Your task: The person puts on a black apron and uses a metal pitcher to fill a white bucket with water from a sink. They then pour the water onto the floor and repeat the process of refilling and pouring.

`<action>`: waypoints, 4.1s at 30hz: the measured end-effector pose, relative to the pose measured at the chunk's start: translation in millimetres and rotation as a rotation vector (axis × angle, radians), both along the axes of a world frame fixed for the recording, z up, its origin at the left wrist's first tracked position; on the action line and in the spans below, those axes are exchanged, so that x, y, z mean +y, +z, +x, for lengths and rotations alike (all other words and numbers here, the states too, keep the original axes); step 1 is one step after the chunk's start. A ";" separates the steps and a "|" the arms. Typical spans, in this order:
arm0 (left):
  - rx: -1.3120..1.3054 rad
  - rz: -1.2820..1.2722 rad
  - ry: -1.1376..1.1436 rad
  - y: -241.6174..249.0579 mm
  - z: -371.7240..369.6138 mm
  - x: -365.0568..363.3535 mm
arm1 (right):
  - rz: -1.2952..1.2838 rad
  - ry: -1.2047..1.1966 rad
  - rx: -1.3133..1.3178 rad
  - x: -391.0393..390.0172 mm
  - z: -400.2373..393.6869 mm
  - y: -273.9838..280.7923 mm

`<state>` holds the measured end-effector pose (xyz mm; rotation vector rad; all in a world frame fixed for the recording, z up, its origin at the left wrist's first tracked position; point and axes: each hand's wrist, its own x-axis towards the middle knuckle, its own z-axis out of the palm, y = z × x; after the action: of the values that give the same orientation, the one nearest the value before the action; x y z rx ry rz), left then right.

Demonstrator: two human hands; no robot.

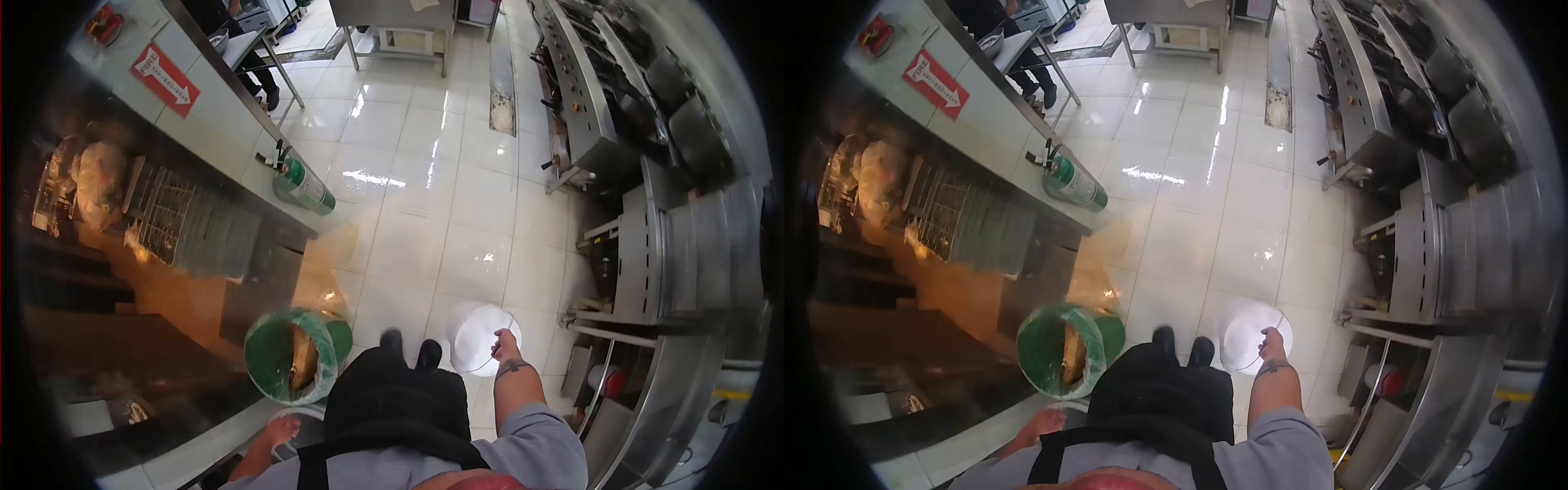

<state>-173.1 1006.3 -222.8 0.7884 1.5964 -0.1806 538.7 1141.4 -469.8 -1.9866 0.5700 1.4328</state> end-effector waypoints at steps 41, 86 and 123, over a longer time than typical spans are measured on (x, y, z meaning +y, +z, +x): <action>0.014 -0.102 0.266 0.0 52.3 792.5 | 0.074 1.229 -0.334 716.8 17.0 -56.2; 0.699 0.796 -0.546 16.7 -178.9 1828.4 | 0.238 2.405 -0.317 1367.3 -238.2 -72.1; 0.864 0.529 -0.251 -25.4 -261.0 1908.9 | 0.656 2.448 -0.243 1995.8 -832.5 59.5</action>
<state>-434.1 2915.3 -248.2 1.4492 2.4016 -0.3134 -293.8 3137.2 -410.3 -1.4222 -2.8616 1.5481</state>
